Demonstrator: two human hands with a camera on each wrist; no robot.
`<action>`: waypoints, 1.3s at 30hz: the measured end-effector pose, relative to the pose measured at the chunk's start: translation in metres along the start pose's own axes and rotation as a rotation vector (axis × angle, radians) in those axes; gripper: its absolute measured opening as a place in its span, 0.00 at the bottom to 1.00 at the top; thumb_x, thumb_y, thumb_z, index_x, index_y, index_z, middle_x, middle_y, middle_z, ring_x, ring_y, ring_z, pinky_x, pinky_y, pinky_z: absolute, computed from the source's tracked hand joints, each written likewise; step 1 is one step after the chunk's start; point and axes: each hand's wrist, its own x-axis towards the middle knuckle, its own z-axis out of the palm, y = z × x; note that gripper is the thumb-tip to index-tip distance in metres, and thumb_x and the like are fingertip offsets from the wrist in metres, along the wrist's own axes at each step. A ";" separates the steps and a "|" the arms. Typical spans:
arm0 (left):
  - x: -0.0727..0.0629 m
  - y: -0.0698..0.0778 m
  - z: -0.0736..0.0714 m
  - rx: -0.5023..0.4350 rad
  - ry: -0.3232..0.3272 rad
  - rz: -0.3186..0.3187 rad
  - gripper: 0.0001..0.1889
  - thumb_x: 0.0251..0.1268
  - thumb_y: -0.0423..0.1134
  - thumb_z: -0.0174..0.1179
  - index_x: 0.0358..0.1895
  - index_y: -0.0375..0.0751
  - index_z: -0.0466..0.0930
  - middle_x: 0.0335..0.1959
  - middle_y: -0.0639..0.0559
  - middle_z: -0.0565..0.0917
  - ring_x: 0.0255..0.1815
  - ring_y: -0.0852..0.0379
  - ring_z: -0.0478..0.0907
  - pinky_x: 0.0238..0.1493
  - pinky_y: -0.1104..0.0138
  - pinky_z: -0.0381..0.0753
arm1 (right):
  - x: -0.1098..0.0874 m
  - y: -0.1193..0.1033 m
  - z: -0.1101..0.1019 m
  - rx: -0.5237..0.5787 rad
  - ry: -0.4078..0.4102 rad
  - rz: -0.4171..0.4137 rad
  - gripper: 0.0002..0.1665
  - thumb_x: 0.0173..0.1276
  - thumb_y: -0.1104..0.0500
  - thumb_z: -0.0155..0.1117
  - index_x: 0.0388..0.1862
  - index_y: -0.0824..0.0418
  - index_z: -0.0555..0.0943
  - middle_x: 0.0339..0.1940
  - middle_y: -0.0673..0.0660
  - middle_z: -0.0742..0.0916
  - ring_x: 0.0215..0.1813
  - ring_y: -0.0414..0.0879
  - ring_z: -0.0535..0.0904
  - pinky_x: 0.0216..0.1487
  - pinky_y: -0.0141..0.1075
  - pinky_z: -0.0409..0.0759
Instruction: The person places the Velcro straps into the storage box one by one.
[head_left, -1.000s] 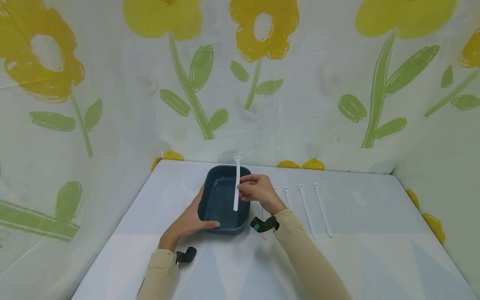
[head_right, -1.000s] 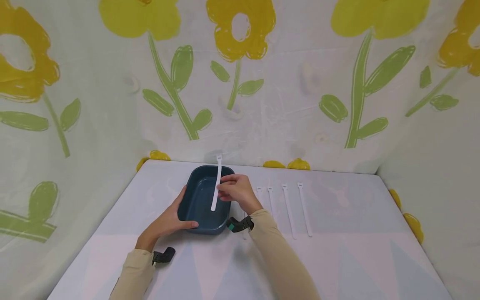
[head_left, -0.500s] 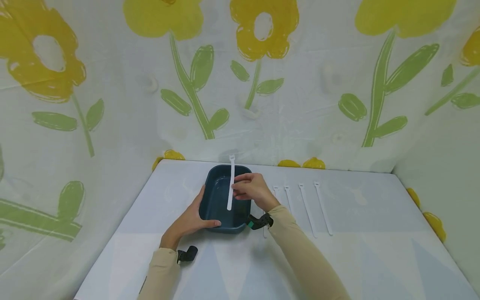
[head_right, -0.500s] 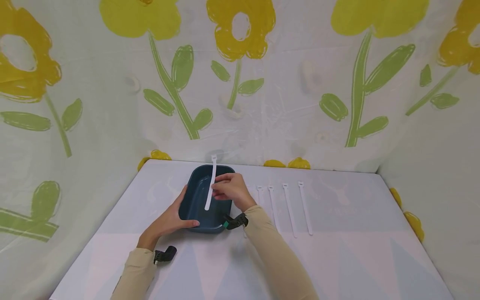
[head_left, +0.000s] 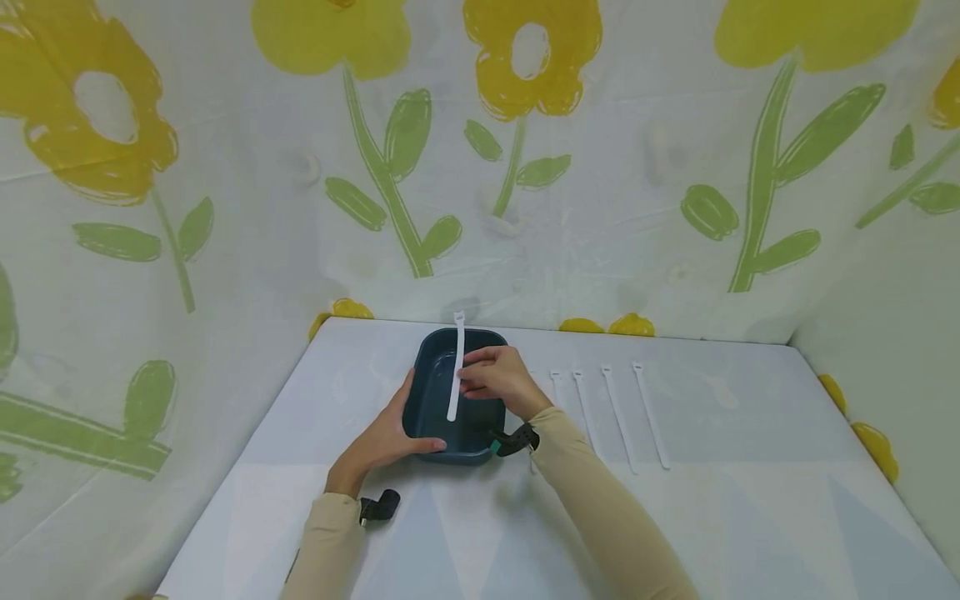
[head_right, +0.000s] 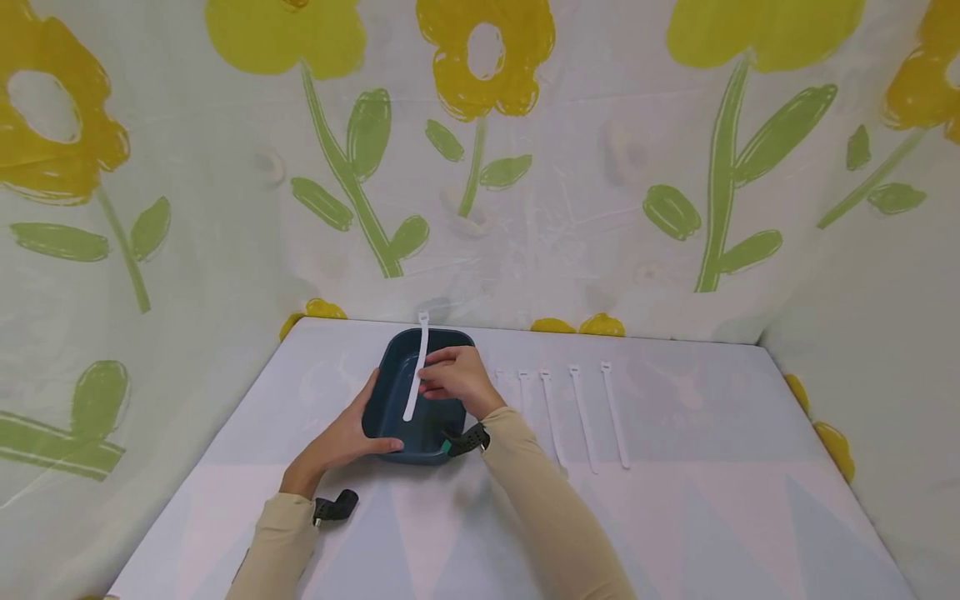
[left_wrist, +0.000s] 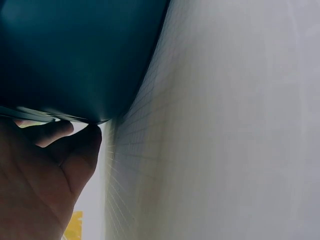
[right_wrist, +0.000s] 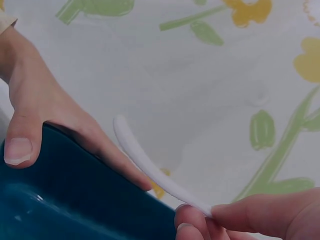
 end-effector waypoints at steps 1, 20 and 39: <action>0.000 0.000 0.000 -0.001 -0.001 0.001 0.72 0.48 0.62 0.78 0.85 0.63 0.27 0.88 0.50 0.40 0.85 0.39 0.50 0.81 0.35 0.54 | 0.001 0.000 0.000 0.004 -0.002 0.004 0.18 0.69 0.64 0.70 0.55 0.69 0.82 0.41 0.62 0.92 0.32 0.43 0.90 0.40 0.37 0.91; 0.000 0.001 -0.001 -0.012 -0.002 0.029 0.71 0.50 0.59 0.78 0.85 0.61 0.28 0.88 0.49 0.41 0.83 0.40 0.53 0.80 0.35 0.56 | 0.012 0.007 0.013 0.029 -0.002 0.045 0.17 0.66 0.68 0.70 0.53 0.71 0.82 0.33 0.60 0.91 0.27 0.43 0.88 0.36 0.37 0.90; -0.001 0.002 0.000 -0.032 -0.009 0.031 0.70 0.52 0.58 0.78 0.85 0.60 0.28 0.88 0.49 0.40 0.85 0.39 0.52 0.81 0.35 0.54 | 0.019 0.015 0.020 0.030 -0.022 0.105 0.19 0.66 0.68 0.70 0.55 0.71 0.81 0.38 0.63 0.91 0.29 0.43 0.89 0.37 0.36 0.90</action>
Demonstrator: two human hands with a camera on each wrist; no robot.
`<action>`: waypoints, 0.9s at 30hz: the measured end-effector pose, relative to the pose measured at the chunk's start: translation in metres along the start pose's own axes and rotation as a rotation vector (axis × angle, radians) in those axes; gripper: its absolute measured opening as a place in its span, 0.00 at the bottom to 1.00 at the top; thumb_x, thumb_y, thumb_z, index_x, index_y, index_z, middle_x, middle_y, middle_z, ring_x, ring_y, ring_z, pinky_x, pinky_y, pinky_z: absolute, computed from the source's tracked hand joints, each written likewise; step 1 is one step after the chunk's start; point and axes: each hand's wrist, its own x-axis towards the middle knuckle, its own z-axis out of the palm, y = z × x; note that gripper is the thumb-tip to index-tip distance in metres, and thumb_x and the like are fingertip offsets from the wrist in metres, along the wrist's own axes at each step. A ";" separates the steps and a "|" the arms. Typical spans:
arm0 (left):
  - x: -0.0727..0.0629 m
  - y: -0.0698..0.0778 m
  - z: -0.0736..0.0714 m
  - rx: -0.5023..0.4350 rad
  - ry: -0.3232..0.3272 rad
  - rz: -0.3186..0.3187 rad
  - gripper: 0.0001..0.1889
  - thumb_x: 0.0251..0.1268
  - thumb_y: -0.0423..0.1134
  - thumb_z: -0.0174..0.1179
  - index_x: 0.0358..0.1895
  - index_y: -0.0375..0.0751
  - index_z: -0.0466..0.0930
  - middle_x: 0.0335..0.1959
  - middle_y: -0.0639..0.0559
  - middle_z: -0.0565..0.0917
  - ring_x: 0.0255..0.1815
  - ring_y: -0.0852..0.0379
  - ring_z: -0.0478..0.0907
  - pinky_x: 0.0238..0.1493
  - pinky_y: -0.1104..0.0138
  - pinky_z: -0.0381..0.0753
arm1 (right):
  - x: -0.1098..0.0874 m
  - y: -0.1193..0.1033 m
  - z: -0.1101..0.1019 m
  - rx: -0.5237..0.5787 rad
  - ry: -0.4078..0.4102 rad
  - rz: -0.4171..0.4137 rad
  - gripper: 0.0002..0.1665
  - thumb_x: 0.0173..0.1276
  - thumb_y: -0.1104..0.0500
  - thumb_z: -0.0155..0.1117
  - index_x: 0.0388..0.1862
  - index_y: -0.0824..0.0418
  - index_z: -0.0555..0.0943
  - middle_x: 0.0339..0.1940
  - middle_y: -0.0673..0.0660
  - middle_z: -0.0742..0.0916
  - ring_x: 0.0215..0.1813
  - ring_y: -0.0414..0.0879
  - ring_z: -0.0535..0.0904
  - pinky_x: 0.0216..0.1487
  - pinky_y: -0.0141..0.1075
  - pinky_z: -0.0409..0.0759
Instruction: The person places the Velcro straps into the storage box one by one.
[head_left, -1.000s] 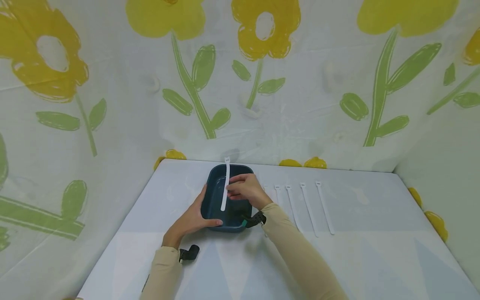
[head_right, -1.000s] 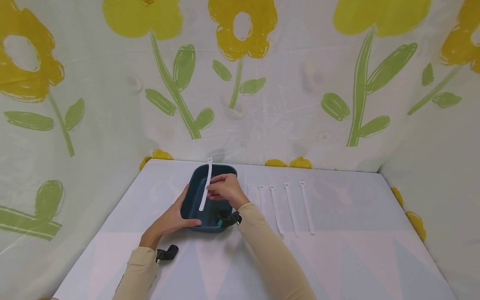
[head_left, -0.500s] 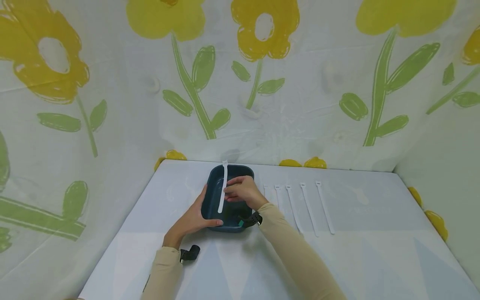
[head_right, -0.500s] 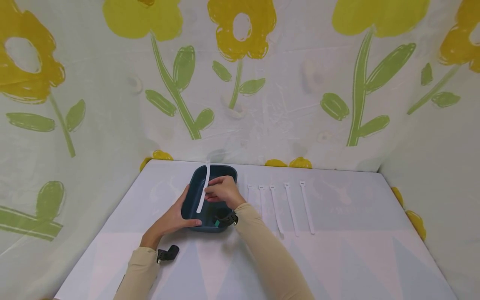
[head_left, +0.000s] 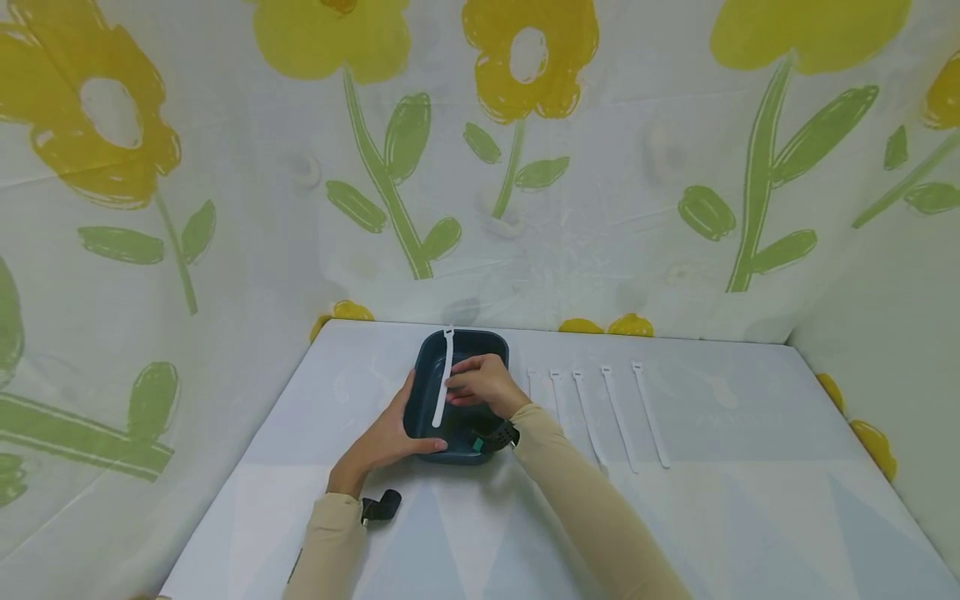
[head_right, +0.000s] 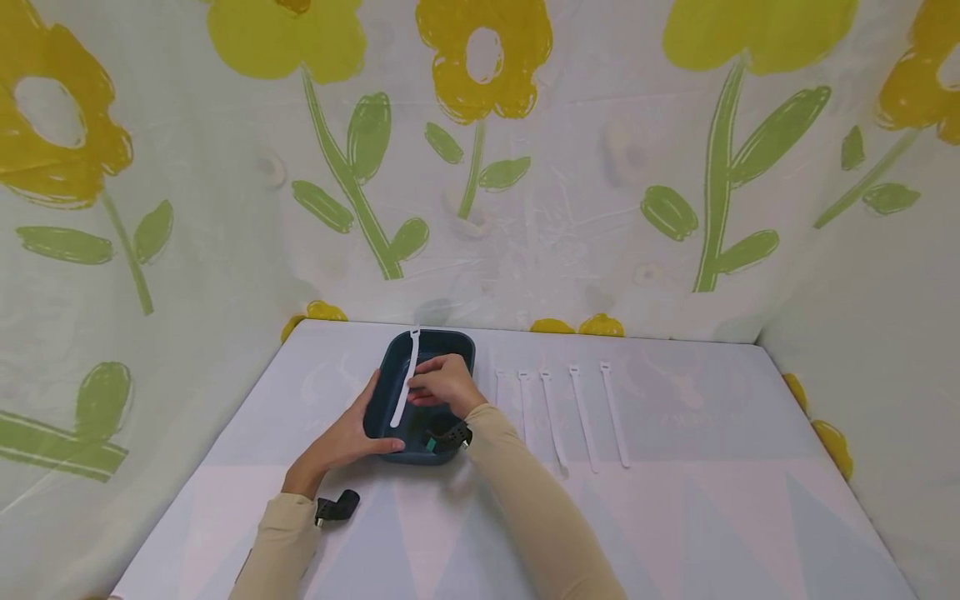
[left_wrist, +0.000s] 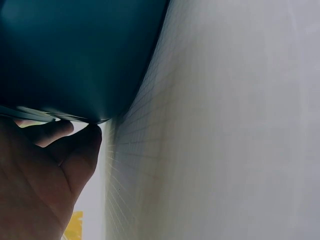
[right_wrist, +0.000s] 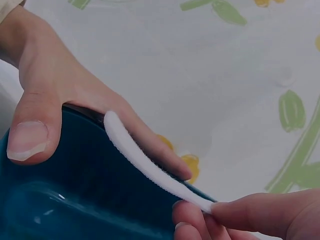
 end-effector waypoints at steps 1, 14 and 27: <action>0.000 0.000 0.000 -0.002 -0.003 0.003 0.70 0.52 0.57 0.78 0.85 0.60 0.28 0.88 0.48 0.40 0.84 0.39 0.53 0.80 0.35 0.55 | 0.000 0.000 0.000 0.000 -0.002 0.000 0.18 0.67 0.68 0.70 0.55 0.71 0.81 0.38 0.63 0.91 0.29 0.43 0.89 0.37 0.36 0.90; 0.000 0.000 0.000 0.002 -0.001 0.011 0.69 0.54 0.54 0.77 0.85 0.59 0.28 0.88 0.48 0.40 0.84 0.38 0.53 0.80 0.34 0.55 | 0.006 0.004 0.002 -0.012 -0.017 0.021 0.19 0.67 0.69 0.70 0.56 0.72 0.81 0.40 0.64 0.90 0.29 0.43 0.89 0.37 0.36 0.90; 0.000 0.000 -0.001 0.024 0.002 -0.003 0.70 0.52 0.55 0.78 0.85 0.58 0.27 0.88 0.48 0.39 0.86 0.38 0.48 0.81 0.35 0.53 | 0.014 0.009 0.006 0.002 -0.026 0.066 0.20 0.67 0.70 0.69 0.57 0.73 0.80 0.37 0.60 0.88 0.28 0.44 0.89 0.36 0.35 0.90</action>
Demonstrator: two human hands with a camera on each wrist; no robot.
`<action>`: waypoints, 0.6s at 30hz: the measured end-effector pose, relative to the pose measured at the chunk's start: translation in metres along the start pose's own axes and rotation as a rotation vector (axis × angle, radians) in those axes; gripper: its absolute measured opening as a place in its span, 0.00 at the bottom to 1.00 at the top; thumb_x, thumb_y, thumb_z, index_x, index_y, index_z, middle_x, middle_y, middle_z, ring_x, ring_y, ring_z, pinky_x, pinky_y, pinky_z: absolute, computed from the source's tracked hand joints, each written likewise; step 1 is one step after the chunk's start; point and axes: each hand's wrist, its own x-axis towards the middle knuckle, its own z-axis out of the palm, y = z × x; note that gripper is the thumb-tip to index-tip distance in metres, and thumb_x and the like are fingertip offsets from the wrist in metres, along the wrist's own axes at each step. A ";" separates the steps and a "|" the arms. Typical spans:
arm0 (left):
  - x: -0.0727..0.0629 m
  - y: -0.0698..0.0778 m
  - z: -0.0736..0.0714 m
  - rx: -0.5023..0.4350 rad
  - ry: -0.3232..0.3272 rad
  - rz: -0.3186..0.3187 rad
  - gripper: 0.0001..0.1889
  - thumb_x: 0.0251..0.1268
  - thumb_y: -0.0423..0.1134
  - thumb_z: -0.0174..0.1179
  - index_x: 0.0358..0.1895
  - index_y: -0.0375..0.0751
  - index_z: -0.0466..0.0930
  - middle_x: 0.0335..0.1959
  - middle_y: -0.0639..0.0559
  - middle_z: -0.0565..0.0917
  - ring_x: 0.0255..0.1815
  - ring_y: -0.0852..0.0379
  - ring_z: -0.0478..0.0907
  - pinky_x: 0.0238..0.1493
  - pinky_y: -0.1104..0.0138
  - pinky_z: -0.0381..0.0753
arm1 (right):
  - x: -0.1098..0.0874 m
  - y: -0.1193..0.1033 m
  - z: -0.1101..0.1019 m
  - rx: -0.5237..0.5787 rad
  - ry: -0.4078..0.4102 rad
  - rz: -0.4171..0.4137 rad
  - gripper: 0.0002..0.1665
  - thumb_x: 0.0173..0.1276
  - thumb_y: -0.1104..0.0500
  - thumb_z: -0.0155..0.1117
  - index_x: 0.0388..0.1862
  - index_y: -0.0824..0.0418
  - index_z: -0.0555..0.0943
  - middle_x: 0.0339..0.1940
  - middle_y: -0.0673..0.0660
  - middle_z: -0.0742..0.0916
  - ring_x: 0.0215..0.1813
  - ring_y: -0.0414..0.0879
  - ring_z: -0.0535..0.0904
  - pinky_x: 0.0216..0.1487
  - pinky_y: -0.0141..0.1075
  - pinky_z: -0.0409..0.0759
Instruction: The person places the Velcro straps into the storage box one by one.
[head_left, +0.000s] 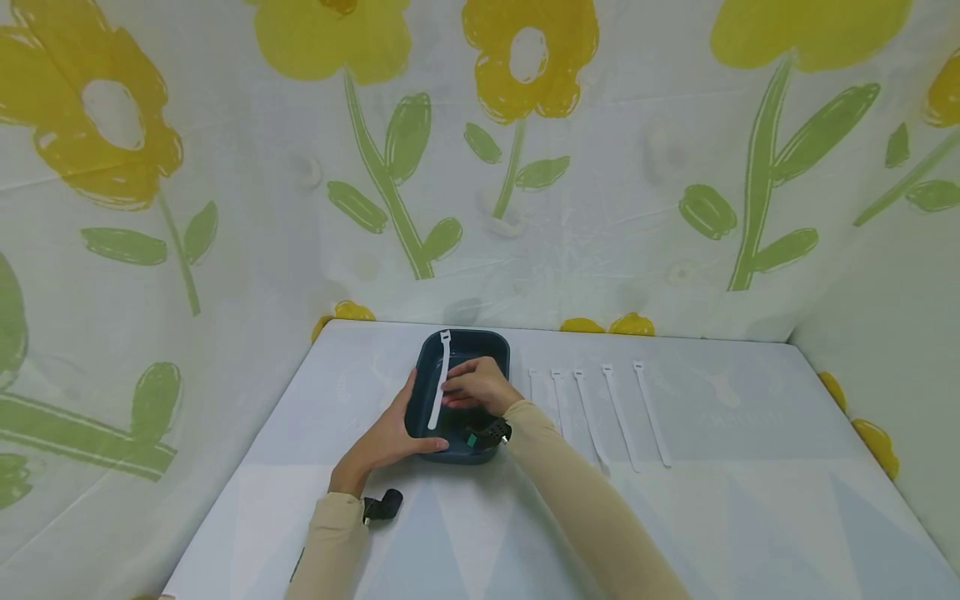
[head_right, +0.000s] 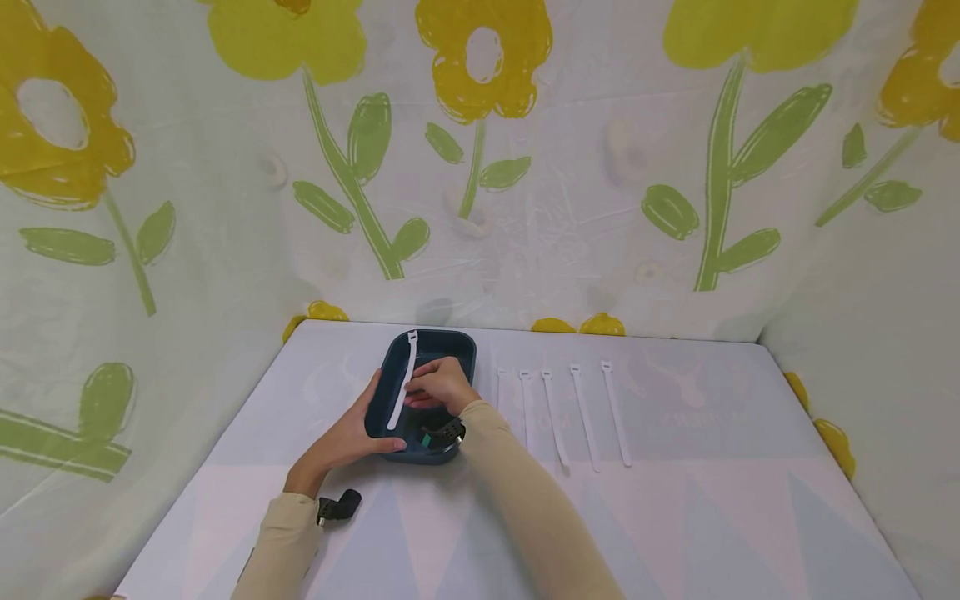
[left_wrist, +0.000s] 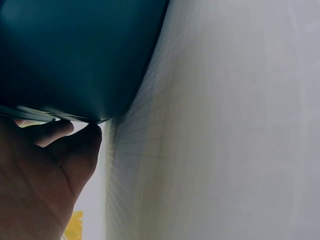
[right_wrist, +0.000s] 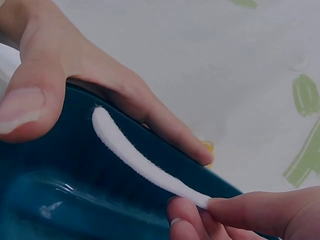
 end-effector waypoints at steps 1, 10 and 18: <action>0.000 0.000 0.000 0.000 0.000 0.003 0.70 0.52 0.56 0.78 0.85 0.58 0.28 0.88 0.48 0.39 0.87 0.38 0.48 0.81 0.35 0.53 | 0.000 0.000 0.000 0.004 0.000 0.005 0.20 0.67 0.70 0.69 0.58 0.73 0.80 0.37 0.60 0.88 0.28 0.44 0.89 0.36 0.35 0.90; 0.000 0.001 0.000 0.004 -0.003 0.010 0.70 0.52 0.56 0.78 0.85 0.60 0.28 0.88 0.49 0.39 0.87 0.39 0.47 0.82 0.36 0.52 | 0.003 0.004 0.003 -0.007 -0.013 0.017 0.22 0.67 0.71 0.69 0.59 0.74 0.79 0.36 0.61 0.89 0.28 0.44 0.89 0.35 0.35 0.90; 0.002 -0.001 0.001 0.028 -0.002 -0.016 0.70 0.52 0.58 0.77 0.85 0.58 0.26 0.88 0.48 0.37 0.87 0.38 0.44 0.82 0.35 0.49 | 0.007 0.007 0.004 -0.028 -0.013 0.039 0.19 0.67 0.71 0.69 0.56 0.73 0.80 0.38 0.63 0.90 0.28 0.44 0.89 0.36 0.36 0.90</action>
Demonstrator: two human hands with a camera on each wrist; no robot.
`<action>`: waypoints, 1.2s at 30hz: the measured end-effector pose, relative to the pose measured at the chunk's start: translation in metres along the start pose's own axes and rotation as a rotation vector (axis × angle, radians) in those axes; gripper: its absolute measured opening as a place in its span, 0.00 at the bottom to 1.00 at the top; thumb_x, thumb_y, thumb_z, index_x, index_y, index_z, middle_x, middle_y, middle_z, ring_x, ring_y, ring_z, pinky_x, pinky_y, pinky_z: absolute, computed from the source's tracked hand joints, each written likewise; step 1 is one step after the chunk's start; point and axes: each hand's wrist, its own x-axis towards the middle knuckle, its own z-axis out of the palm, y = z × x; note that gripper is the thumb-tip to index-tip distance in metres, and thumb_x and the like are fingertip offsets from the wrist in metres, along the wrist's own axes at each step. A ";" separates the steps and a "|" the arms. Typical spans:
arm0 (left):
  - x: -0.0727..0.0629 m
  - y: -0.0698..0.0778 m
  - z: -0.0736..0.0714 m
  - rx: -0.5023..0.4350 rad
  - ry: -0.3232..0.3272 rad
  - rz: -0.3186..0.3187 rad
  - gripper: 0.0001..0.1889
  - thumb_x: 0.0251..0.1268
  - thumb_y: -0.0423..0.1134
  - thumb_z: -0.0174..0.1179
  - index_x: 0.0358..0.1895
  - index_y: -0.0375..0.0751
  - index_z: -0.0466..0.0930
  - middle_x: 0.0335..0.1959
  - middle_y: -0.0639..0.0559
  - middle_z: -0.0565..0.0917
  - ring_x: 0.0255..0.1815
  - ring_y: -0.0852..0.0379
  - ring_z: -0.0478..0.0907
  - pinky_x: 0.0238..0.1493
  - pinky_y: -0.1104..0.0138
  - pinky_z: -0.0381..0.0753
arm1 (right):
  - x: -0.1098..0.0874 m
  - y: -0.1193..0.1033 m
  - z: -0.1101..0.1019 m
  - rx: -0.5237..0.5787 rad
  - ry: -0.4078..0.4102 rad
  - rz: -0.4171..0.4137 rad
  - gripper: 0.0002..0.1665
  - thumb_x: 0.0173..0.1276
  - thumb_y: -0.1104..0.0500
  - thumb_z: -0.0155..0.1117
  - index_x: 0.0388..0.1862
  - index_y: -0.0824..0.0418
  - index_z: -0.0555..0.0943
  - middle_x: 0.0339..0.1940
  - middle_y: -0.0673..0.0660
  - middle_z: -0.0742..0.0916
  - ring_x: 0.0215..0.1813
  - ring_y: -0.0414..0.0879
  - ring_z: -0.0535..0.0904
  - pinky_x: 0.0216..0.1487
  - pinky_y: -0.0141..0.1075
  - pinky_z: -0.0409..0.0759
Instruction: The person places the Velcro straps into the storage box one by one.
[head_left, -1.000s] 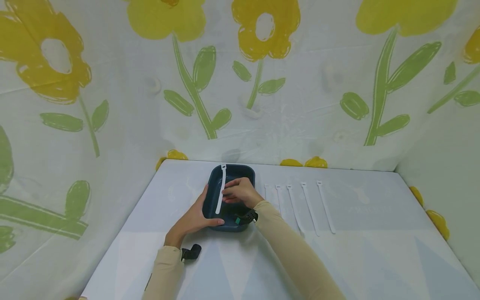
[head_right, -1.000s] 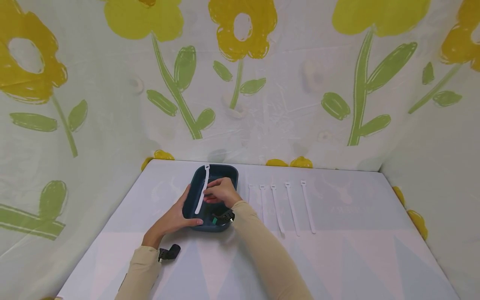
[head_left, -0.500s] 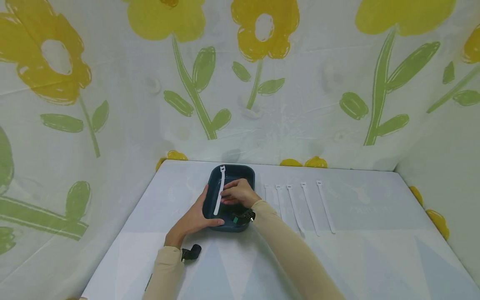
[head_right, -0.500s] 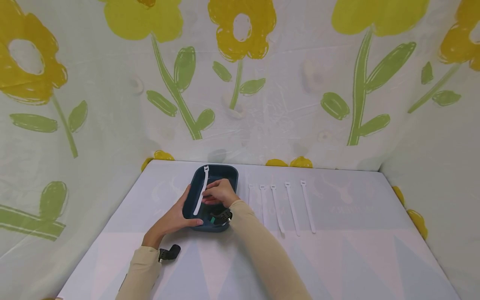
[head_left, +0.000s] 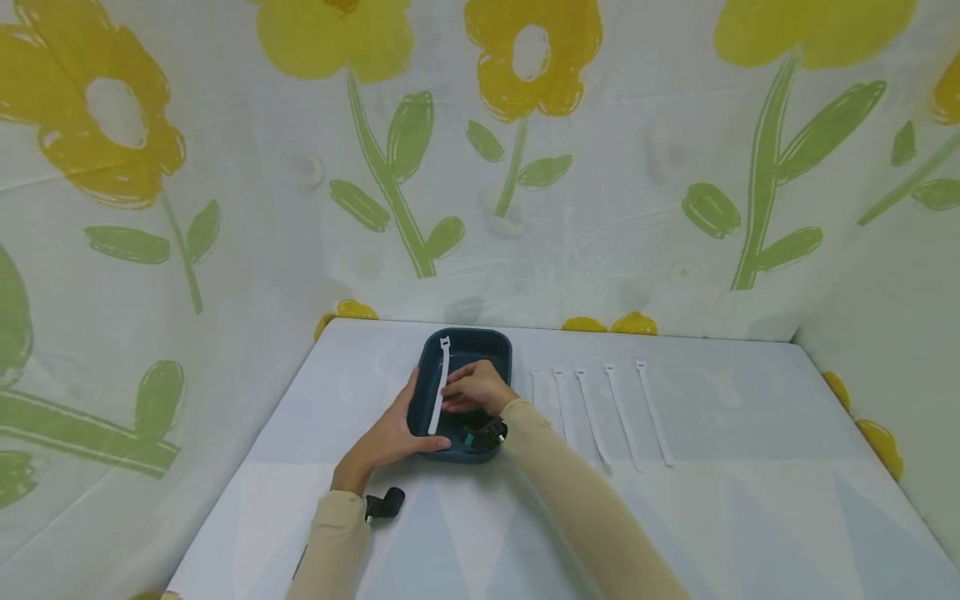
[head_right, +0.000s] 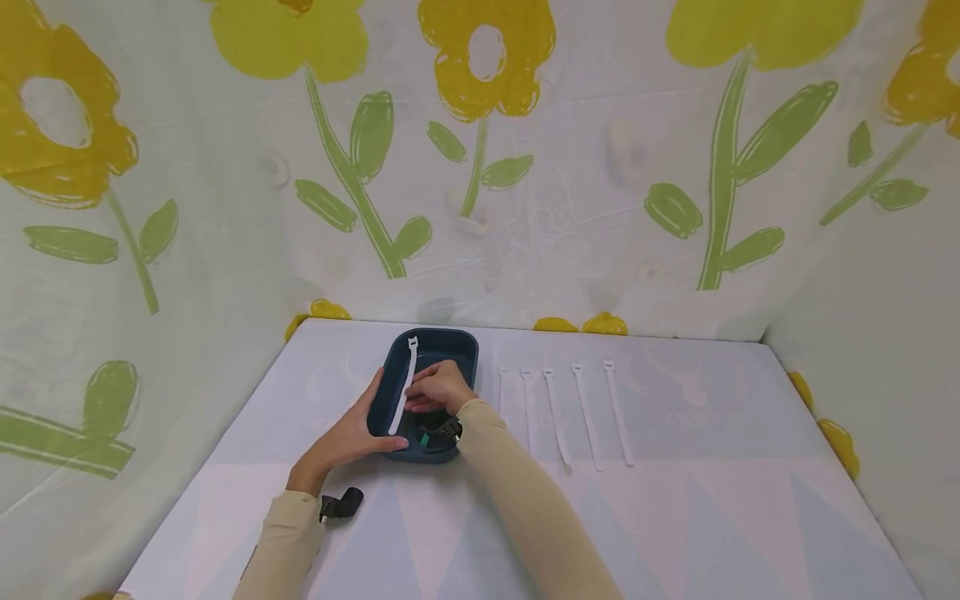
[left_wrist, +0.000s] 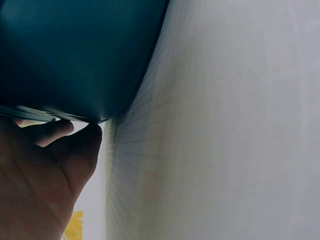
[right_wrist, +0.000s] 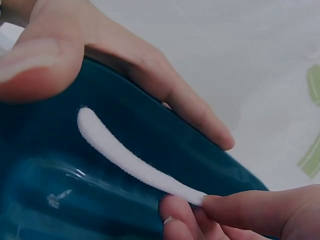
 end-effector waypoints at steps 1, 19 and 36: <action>0.000 0.000 0.000 0.000 0.001 -0.003 0.70 0.52 0.59 0.77 0.85 0.59 0.26 0.88 0.48 0.37 0.88 0.38 0.44 0.82 0.35 0.49 | 0.000 0.000 0.000 0.001 0.000 0.004 0.19 0.67 0.71 0.69 0.56 0.73 0.80 0.38 0.63 0.90 0.28 0.44 0.89 0.36 0.36 0.90; 0.000 0.000 -0.001 -0.019 0.000 0.019 0.71 0.51 0.58 0.78 0.85 0.58 0.27 0.88 0.48 0.38 0.88 0.40 0.44 0.82 0.36 0.50 | 0.004 0.003 0.006 -0.013 0.000 0.037 0.17 0.67 0.70 0.70 0.54 0.71 0.80 0.39 0.64 0.90 0.31 0.46 0.91 0.38 0.37 0.90; 0.000 0.001 0.000 -0.034 0.004 0.044 0.70 0.52 0.54 0.79 0.85 0.58 0.28 0.88 0.50 0.39 0.88 0.42 0.43 0.83 0.36 0.48 | 0.005 0.003 0.008 -0.035 -0.012 0.050 0.18 0.66 0.72 0.69 0.54 0.73 0.80 0.38 0.66 0.90 0.34 0.51 0.93 0.38 0.38 0.91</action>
